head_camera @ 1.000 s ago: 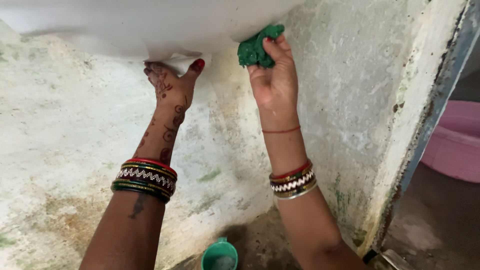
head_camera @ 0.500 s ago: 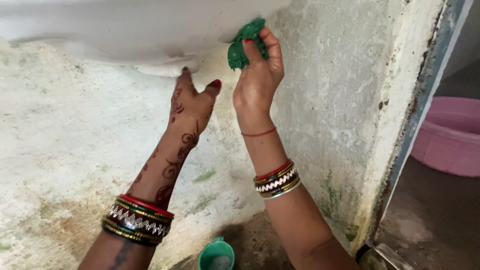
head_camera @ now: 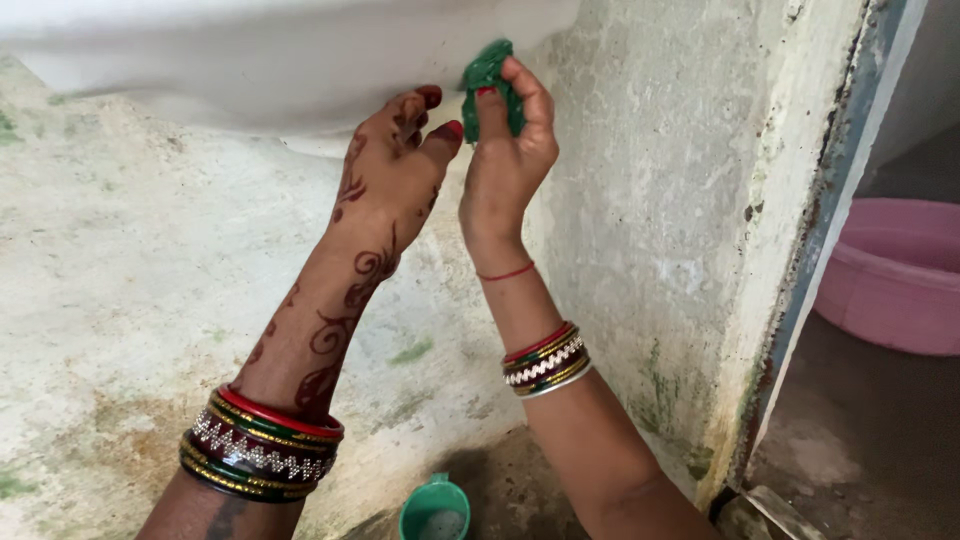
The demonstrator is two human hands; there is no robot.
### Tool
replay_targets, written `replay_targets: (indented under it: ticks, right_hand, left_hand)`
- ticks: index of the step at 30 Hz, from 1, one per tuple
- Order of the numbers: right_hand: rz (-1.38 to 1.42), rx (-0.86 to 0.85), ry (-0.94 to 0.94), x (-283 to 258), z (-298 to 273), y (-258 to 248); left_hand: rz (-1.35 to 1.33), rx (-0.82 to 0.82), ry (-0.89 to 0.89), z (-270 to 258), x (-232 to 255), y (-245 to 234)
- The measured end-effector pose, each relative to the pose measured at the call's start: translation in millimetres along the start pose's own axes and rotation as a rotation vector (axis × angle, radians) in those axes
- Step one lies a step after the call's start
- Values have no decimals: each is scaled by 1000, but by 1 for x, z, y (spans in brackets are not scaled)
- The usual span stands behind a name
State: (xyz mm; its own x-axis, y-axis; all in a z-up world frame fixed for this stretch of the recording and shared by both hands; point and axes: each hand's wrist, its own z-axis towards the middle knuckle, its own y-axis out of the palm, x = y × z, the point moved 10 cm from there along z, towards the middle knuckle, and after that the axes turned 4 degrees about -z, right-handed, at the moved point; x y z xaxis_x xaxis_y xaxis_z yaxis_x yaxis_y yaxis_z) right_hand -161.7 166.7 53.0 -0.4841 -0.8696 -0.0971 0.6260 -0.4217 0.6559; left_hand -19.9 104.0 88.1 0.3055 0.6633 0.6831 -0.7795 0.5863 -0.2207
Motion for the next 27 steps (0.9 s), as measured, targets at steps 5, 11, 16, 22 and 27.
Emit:
replay_targets:
  ticks: [5, 11, 16, 22, 27]
  right_hand:
    - [26, 70, 59, 25, 51, -29]
    - [98, 83, 146, 49, 98, -58]
    - [-157, -12, -103, 0, 57, -29]
    - [-271, -31, -206, -5, 55, -29]
    - [63, -16, 121, 55, 127, -65]
  left_hand:
    - [67, 20, -29, -4, 4, -5]
    - [58, 13, -61, -7, 7, -6]
    - [41, 11, -38, -8, 11, -5]
    - [55, 13, -121, -10, 1, -4]
    - [-27, -11, -29, -2, -2, -4]
